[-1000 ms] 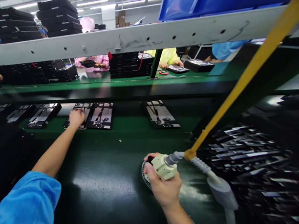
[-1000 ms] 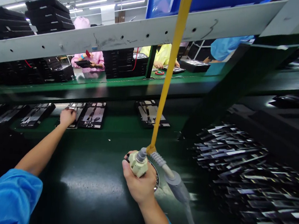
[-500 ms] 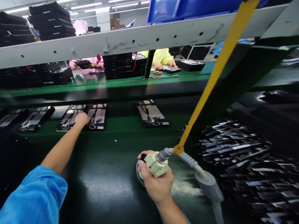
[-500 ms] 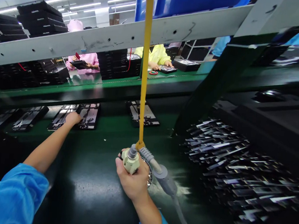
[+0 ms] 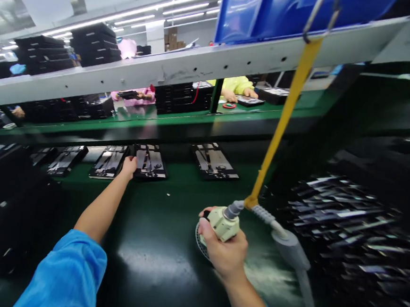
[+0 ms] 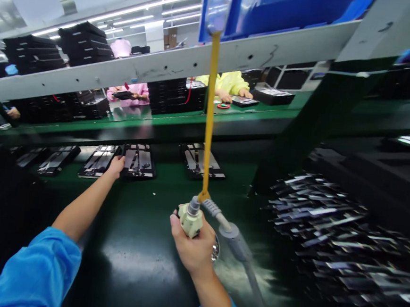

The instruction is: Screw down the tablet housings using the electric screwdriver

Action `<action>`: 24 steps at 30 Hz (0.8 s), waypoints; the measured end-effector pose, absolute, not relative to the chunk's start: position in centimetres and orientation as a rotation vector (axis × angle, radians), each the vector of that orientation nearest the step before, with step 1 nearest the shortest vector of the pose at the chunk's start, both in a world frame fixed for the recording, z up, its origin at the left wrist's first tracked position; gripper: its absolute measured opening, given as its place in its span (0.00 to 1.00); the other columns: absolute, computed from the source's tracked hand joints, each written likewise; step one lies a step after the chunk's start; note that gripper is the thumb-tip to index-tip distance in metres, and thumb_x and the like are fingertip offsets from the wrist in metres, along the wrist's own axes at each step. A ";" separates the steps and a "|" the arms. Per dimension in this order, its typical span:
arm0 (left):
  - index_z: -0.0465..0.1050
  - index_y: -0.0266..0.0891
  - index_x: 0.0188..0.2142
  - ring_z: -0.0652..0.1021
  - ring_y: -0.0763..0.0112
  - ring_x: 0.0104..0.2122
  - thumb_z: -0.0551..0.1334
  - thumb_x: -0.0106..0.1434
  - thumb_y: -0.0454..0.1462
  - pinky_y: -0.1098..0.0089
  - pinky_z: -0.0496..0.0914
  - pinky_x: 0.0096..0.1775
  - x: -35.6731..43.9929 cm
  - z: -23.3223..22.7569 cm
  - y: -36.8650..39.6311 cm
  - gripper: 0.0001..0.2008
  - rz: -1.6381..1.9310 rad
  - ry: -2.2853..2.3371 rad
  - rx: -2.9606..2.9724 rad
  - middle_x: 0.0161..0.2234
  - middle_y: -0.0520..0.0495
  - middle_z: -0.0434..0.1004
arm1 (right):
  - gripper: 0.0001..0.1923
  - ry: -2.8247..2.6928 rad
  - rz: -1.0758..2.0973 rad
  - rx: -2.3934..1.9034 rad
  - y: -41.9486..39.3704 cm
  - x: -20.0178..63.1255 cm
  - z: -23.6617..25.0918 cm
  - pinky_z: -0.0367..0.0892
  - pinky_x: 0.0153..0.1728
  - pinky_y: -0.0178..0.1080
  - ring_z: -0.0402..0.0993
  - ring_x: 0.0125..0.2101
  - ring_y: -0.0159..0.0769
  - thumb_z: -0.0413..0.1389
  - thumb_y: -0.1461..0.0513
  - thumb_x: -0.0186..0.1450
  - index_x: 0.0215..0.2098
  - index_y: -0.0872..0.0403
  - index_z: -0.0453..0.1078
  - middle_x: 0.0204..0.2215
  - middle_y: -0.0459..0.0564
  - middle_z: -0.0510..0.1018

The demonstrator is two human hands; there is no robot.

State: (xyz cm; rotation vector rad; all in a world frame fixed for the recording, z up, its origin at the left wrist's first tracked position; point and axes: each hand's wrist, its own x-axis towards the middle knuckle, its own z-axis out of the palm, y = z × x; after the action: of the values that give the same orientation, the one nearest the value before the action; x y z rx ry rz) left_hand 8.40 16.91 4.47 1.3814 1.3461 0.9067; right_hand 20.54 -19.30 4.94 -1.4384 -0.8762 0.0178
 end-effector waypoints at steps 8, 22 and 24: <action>0.68 0.41 0.64 0.80 0.65 0.52 0.62 0.72 0.41 0.64 0.75 0.54 2.7 4.9 8.1 0.22 0.954 1.080 1.146 0.58 0.42 0.76 | 0.13 -0.808 0.012 -1.433 -18.6 20.5 4.7 0.77 0.31 0.41 0.81 0.28 0.41 0.64 0.53 0.60 0.39 0.53 0.76 0.29 0.49 0.83; 0.72 0.40 0.60 0.75 0.53 0.55 0.66 0.66 0.46 0.53 0.72 0.55 -7.4 2.5 -10.9 0.25 0.571 0.961 2.120 0.58 0.37 0.72 | 0.10 -0.837 0.024 -1.323 -18.1 19.8 4.6 0.75 0.30 0.40 0.75 0.27 0.35 0.65 0.57 0.62 0.40 0.51 0.74 0.29 0.44 0.78; 0.73 0.41 0.58 0.71 0.52 0.59 0.67 0.67 0.43 0.50 0.68 0.60 -7.9 3.1 -11.9 0.22 0.512 0.640 2.422 0.59 0.38 0.71 | 0.10 -0.844 0.026 -1.311 -18.1 19.7 4.8 0.75 0.30 0.40 0.75 0.27 0.35 0.64 0.57 0.62 0.40 0.50 0.74 0.29 0.44 0.78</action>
State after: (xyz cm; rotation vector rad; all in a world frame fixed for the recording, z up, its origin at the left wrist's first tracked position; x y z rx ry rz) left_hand -7.90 -11.88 3.08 2.4218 0.6396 0.5119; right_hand 19.71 -18.14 4.76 -1.3114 -0.8444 0.0257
